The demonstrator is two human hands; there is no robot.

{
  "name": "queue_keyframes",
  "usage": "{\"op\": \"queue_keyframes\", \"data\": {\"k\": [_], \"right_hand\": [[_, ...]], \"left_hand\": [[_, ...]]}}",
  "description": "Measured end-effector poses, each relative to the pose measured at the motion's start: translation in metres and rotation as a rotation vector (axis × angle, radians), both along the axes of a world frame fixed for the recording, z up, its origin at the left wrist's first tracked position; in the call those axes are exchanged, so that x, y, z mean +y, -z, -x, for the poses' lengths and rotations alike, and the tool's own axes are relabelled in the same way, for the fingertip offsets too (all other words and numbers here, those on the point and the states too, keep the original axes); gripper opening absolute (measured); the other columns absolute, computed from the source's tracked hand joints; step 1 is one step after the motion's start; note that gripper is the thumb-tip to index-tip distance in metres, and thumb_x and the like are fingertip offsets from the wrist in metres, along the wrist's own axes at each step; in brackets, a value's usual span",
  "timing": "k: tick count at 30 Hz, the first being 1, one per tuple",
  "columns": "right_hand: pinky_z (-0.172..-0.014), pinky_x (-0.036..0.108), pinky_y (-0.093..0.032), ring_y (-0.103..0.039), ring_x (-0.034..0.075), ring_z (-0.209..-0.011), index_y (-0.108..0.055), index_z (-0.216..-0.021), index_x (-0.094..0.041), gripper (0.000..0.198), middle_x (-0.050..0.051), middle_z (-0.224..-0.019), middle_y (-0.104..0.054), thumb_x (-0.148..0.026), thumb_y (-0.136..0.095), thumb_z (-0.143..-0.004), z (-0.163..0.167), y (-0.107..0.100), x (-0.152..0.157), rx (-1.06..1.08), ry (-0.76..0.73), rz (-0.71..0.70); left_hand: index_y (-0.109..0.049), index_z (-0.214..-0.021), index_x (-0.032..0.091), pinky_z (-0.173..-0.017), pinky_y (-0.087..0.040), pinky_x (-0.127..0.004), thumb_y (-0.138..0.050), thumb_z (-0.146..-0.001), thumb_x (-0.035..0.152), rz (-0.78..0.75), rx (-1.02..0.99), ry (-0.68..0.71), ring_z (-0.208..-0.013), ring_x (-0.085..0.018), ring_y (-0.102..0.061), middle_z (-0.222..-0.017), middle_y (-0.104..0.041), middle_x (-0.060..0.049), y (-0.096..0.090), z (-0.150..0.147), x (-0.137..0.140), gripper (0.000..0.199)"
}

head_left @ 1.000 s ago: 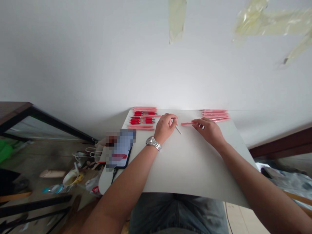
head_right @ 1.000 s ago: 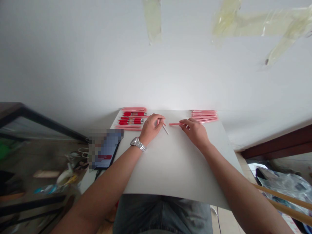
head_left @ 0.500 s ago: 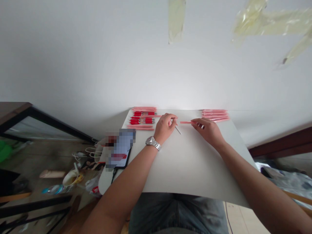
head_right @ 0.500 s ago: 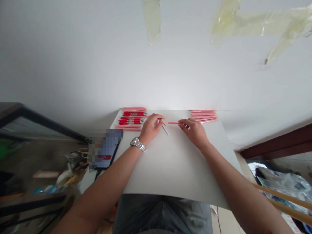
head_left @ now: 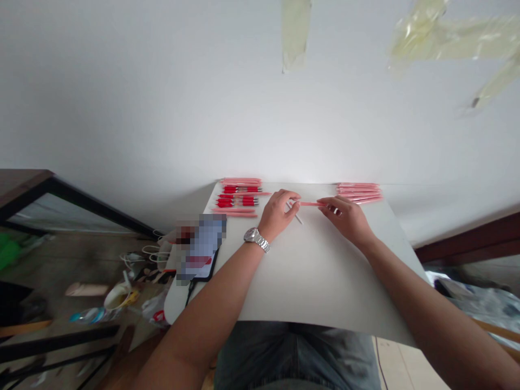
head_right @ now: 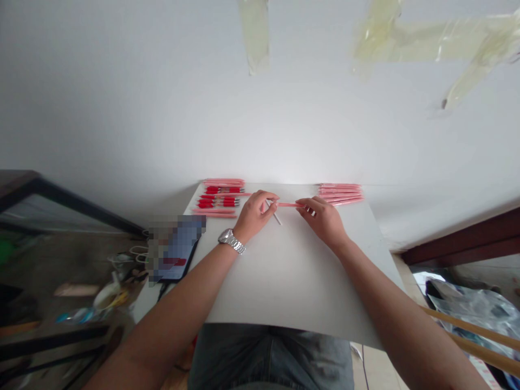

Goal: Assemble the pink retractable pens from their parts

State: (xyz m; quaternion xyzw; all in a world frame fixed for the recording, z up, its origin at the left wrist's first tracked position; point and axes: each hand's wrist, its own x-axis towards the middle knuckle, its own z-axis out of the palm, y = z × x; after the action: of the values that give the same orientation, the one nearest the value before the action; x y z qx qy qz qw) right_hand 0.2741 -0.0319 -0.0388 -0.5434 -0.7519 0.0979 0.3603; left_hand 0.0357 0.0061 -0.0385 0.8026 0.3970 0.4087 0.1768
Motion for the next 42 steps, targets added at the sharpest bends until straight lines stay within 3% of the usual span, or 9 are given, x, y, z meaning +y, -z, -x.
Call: {"op": "queue_keyframes", "data": {"k": [11,42], "right_hand": [[-0.067,0.031,-0.048,-0.065,0.018,-0.071,-0.075,-0.111,-0.026,0.026,0.005,-0.088,-0.07,-0.042,-0.058,-0.099,-0.0044,0.0036,0.001,-0.055,0.05,0.013],[-0.068,0.03,-0.048,-0.065,0.016,-0.071,-0.075,-0.112,-0.025,0.022,0.004,-0.092,-0.07,-0.034,-0.062,-0.097,-0.005,0.0027,0.0005,-0.082,0.056,0.004]], "left_hand": [[-0.066,-0.103,0.022,-0.089,-0.052,-0.035,-0.056,-0.099,0.021,-0.023,-0.043,-0.093,-0.086,-0.018,-0.063,-0.097,-0.069,-0.004,0.0034,0.0026,0.0049,0.011],[-0.067,-0.101,0.021,-0.088,-0.051,-0.034,-0.056,-0.1,0.023,-0.03,-0.051,-0.079,-0.086,-0.018,-0.064,-0.094,-0.068,-0.004,0.0048,0.0034,0.0063,0.011]]}}
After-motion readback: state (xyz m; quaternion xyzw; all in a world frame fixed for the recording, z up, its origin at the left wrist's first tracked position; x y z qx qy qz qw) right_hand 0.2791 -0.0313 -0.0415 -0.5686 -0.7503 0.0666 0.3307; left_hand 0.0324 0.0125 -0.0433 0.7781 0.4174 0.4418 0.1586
